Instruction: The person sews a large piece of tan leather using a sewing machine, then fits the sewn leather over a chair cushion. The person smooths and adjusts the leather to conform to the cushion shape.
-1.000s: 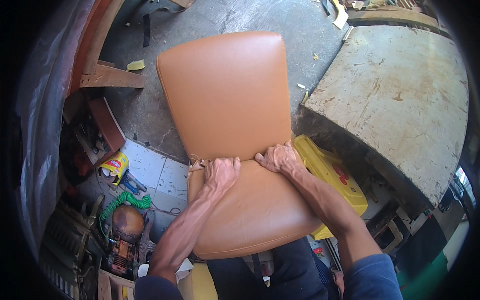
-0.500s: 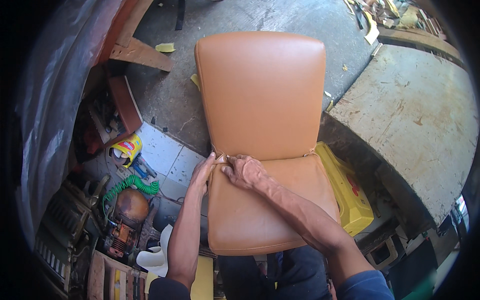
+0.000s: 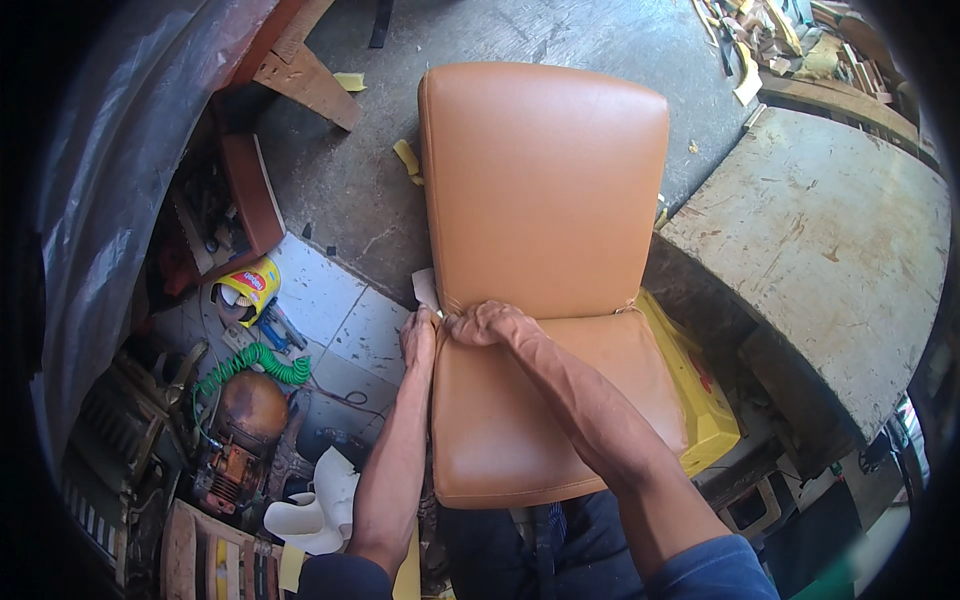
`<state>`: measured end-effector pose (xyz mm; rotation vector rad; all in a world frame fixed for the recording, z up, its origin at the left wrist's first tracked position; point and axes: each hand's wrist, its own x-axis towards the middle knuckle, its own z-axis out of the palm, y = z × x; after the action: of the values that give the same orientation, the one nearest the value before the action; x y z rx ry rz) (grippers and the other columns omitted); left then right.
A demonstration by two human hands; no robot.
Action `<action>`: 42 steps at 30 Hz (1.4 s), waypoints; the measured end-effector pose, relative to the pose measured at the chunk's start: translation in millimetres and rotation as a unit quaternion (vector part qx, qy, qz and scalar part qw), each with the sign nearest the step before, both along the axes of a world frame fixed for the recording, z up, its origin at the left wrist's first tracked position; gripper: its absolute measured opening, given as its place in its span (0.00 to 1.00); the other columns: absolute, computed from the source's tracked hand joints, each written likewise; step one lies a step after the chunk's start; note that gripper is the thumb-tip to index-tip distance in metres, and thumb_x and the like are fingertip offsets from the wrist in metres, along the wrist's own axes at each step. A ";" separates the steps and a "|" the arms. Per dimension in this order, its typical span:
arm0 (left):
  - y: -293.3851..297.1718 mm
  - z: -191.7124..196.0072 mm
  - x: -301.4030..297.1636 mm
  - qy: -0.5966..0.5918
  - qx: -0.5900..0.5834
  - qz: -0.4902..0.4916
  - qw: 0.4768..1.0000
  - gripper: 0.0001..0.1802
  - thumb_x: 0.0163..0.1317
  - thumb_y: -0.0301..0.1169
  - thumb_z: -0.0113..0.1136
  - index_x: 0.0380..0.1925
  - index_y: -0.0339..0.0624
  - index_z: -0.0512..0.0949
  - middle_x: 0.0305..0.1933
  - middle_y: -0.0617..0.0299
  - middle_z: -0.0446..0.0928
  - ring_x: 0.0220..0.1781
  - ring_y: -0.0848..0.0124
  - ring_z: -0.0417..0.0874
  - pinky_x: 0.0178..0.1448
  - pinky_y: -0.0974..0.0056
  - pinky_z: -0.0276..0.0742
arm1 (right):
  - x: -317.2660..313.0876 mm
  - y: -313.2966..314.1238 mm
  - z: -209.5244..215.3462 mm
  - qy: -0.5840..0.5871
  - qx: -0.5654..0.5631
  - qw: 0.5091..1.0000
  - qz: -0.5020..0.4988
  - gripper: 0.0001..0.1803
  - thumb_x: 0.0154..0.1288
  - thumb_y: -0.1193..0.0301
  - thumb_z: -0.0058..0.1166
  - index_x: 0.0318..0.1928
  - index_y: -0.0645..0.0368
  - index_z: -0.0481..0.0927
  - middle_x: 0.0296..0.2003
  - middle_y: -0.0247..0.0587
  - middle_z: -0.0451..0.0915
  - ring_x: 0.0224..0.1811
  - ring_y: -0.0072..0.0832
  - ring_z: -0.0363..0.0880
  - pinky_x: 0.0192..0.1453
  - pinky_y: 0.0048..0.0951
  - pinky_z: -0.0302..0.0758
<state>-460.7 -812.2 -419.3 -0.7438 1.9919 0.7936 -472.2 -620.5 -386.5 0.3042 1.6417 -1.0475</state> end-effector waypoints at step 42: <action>58.6 113.6 -31.6 0.149 0.170 -0.445 0.867 0.22 0.74 0.35 0.59 0.60 0.30 0.79 0.58 0.38 0.81 0.64 0.42 0.80 0.73 0.45 0.73 | 112.9 109.7 58.0 0.069 0.072 0.994 -0.039 0.34 0.86 0.43 0.35 0.71 0.52 0.79 0.66 0.54 0.83 0.74 0.53 0.75 0.79 0.51 0.70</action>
<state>-492.3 -753.6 -305.7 0.5346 2.0636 0.6620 -359.3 -510.8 -328.5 0.4017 1.8477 -1.0283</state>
